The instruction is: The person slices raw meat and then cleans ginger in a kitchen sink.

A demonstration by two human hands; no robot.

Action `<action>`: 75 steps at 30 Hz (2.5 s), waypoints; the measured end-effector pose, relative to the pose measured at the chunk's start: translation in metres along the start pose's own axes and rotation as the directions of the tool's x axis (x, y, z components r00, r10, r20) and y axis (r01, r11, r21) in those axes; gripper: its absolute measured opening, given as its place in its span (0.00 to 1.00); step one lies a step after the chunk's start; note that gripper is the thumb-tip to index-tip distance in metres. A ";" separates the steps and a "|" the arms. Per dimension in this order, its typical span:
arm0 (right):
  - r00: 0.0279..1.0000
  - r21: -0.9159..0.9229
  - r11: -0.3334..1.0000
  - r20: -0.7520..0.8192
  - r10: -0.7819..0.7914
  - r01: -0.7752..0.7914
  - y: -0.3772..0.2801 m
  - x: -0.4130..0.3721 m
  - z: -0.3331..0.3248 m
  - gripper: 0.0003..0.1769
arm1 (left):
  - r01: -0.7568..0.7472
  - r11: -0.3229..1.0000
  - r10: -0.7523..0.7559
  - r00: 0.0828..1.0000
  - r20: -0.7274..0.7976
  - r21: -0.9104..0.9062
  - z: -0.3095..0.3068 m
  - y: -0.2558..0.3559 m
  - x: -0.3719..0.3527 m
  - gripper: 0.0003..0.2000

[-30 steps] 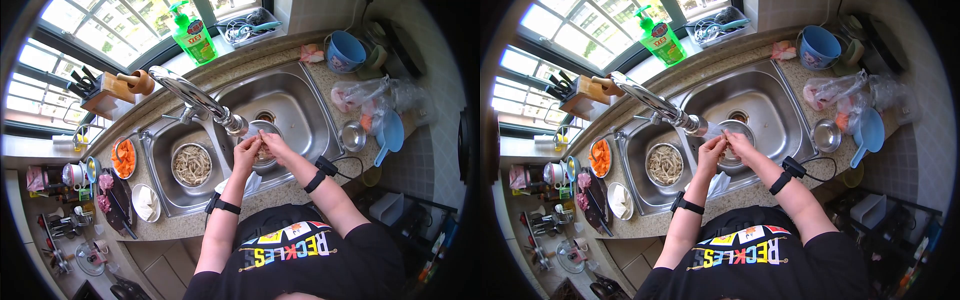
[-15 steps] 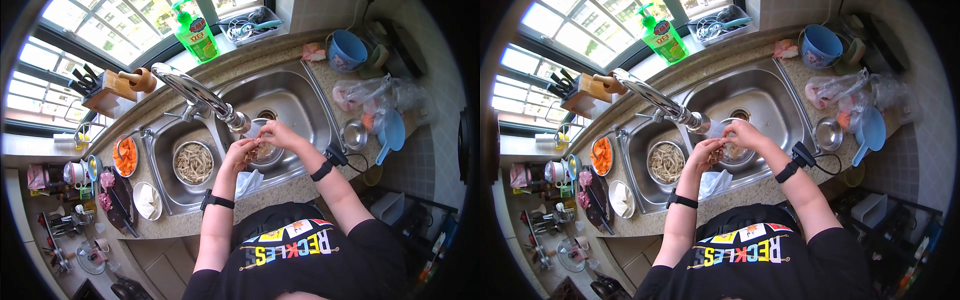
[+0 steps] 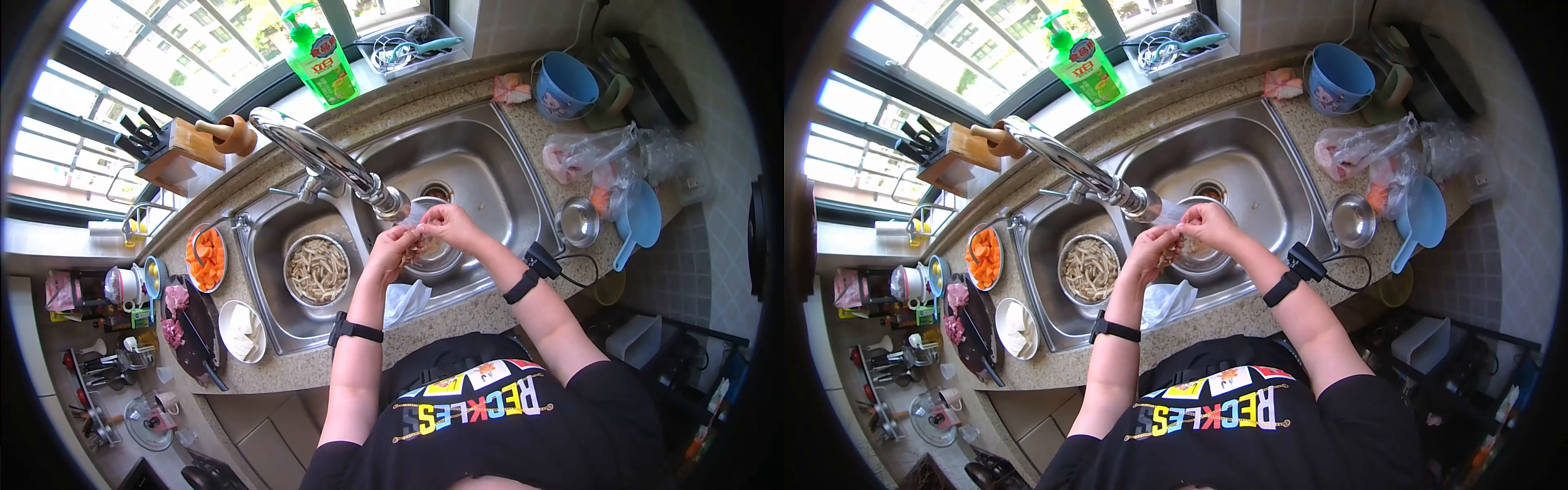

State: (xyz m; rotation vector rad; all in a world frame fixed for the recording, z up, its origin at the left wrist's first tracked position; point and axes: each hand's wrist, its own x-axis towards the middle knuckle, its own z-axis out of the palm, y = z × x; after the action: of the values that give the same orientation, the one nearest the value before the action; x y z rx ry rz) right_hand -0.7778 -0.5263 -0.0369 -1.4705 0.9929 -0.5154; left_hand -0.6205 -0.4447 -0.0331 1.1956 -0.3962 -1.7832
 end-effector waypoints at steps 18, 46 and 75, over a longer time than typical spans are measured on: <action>0.920 -0.616 0.683 0.260 -0.294 0.392 -0.018 -0.006 -0.002 0.07 | 0.073 0.977 -0.037 0.984 -0.176 0.199 -0.003 -0.019 0.010 0.06; 0.985 0.355 0.924 -0.143 -0.095 0.140 -0.001 -0.012 0.010 0.05 | -0.071 0.972 0.085 0.995 0.055 -0.224 0.013 -0.006 0.008 0.14; 0.997 0.302 0.953 -0.074 0.014 0.009 0.022 0.002 0.035 0.09 | -0.271 0.911 0.327 0.934 -0.145 0.310 0.010 -0.014 0.007 0.10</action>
State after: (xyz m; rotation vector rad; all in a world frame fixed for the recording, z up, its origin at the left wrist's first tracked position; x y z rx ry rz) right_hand -0.7547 -0.5056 -0.0650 -1.1829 0.9283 -0.6933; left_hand -0.6371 -0.4455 -0.0417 1.4112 -0.7022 -1.3600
